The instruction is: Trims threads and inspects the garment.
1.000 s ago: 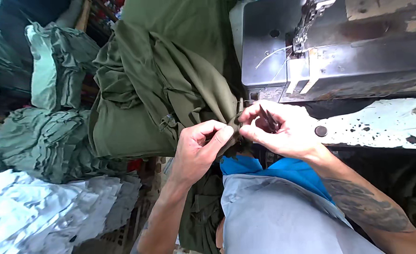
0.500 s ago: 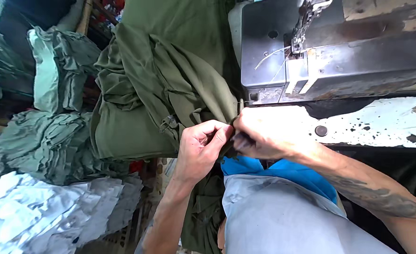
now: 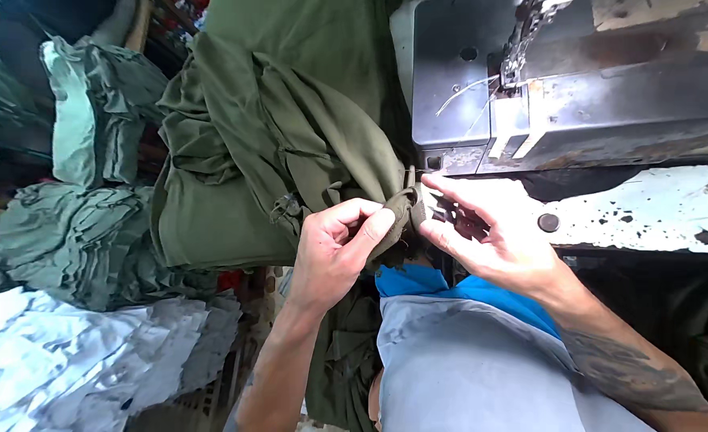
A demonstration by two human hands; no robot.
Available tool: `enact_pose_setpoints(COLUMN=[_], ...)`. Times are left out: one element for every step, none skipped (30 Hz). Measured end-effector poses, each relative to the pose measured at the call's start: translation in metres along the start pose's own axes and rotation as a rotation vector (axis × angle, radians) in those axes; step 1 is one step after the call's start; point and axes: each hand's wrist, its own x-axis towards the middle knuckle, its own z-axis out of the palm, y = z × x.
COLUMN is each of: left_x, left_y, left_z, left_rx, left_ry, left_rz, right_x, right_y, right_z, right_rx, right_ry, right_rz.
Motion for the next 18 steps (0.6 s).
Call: enact_pose_setpoints(left_x=[0.0, 0.0, 0.0, -0.001, -0.001, -0.001, -0.001, -0.001, -0.001, -0.001, -0.002, -0.002, -0.002, -0.003, -0.003, -0.003, -0.003, -0.003], left_y=[0.001, 0.001, 0.001, 0.002, 0.002, 0.002, 0.003, 0.003, 0.003, 0.003, 0.004, 0.004, 0.004, 0.004, 0.004, 0.004, 0.004, 0.003], left_z=[0.0, 0.001, 0.001, 0.001, 0.001, 0.001, 0.001, 0.001, 0.001, 0.001, 0.001, 0.001, 0.001, 0.001, 0.001, 0.001, 0.001, 0.001], left_rx=[0.0, -0.001, -0.003, 0.0, 0.006, 0.01, 0.011, 0.009, 0.009, 0.011, 0.016, 0.021, 0.027, 0.032, 0.036, 0.038, 0.039, 0.039], left_ry=[0.001, 0.001, -0.002, -0.004, -0.008, -0.014, -0.019, -0.025, -0.03, -0.029, -0.024, -0.02, -0.017, -0.015, -0.012, -0.013, -0.013, -0.013], left_rz=[-0.001, 0.0, 0.0, -0.004, -0.009, -0.008, -0.004, 0.003, 0.009, 0.013, 0.015, 0.016, 0.018, 0.022, 0.026, 0.032, 0.038, 0.041], right_x=[-0.002, -0.004, -0.005, -0.005, -0.004, -0.003, -0.001, 0.001, 0.002, 0.003, 0.003, 0.002, 0.002, 0.002, 0.002, 0.001, 0.001, 0.001], right_y=[-0.002, -0.004, -0.005, -0.006, -0.006, -0.007, -0.007, -0.008, -0.009, -0.009, -0.009, -0.009, -0.008, -0.008, -0.008, -0.008, -0.009, -0.009], right_z=[-0.001, -0.002, -0.001, 0.0, 0.002, 0.004, 0.005, 0.006, 0.007, 0.008, 0.009, 0.009, 0.009, 0.01, 0.01, 0.009, 0.009, 0.009], right_rx=[0.003, 0.006, -0.008, -0.033, -0.071, -0.109, -0.139, -0.156, -0.172, -0.188, -0.194, -0.197, -0.201, -0.201, -0.201, -0.202, -0.207, -0.216], right_ry=[-0.018, -0.027, -0.027, -0.005, 0.021, 0.05, 0.067, 0.08, 0.092, 0.103, 0.102, 0.103, 0.107, 0.11, 0.106, 0.101, 0.097, 0.094], right_rz=[0.007, -0.005, -0.031, -0.084, -0.14, -0.188, -0.22, -0.243, -0.255, -0.263, -0.265, -0.268, -0.272, -0.275, -0.274, -0.271, -0.271, -0.271])
